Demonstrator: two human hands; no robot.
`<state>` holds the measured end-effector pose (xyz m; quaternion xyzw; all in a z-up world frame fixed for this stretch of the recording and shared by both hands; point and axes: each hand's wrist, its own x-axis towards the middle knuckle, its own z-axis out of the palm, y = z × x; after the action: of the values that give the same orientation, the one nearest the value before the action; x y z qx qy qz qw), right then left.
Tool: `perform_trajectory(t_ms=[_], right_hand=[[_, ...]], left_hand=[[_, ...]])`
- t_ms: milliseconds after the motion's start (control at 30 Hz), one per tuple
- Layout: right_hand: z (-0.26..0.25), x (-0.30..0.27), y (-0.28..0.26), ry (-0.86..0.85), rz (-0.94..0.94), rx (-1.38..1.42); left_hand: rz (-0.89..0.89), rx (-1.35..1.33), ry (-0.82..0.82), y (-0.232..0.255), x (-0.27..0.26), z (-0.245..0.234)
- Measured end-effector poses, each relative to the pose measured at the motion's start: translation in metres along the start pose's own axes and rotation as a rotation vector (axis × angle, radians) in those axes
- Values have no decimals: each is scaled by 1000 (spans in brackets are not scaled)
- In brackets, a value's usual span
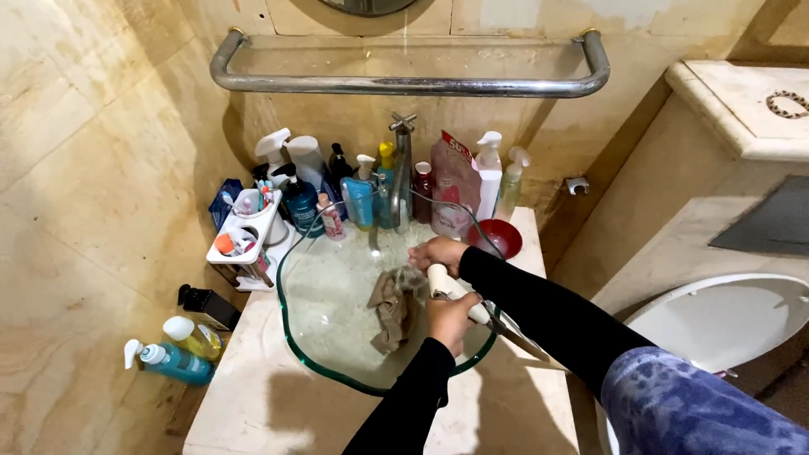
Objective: Cleaning a bathroom sink basin and washing a cleaning cloth.
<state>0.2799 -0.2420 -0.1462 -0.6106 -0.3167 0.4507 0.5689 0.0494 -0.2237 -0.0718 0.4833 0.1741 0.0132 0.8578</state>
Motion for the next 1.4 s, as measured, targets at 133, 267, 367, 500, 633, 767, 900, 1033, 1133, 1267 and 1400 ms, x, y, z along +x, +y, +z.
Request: perform_trajectory(t_ms=[133,267,367,500,633,767,900,1033,1133,1267,1400], right_hand=[[-1,-39,1,104,-324,-613],[84,-107,-107,436,304,-313],[98,-144,-114,383,243,-507],[97,-163,-105,624,108,-436],[93,-184,-106,785,149,-726],[99,-196,-111,769,-86,-878],[94,-198,-108,791,-23,-955],[90,-207,-114,793,10,-880],[88,-225,-116,775,48,-851],[103,-254,-122,727,220,-639],[129,-274,-137,485,412,-556]], left_hand=[[-12,31,40,14,-4,7],[54,161,131,19,13,6],[155,358,124,23,20,10],[371,753,-52,32,4,21],[652,934,-130,24,0,-3],[462,670,-171,-7,21,-46],[300,599,-68,0,11,-66],[314,581,-77,8,0,-75],[251,559,-110,16,-12,-75],[167,598,-132,11,-13,-78],[158,645,-151,0,-9,-78]])
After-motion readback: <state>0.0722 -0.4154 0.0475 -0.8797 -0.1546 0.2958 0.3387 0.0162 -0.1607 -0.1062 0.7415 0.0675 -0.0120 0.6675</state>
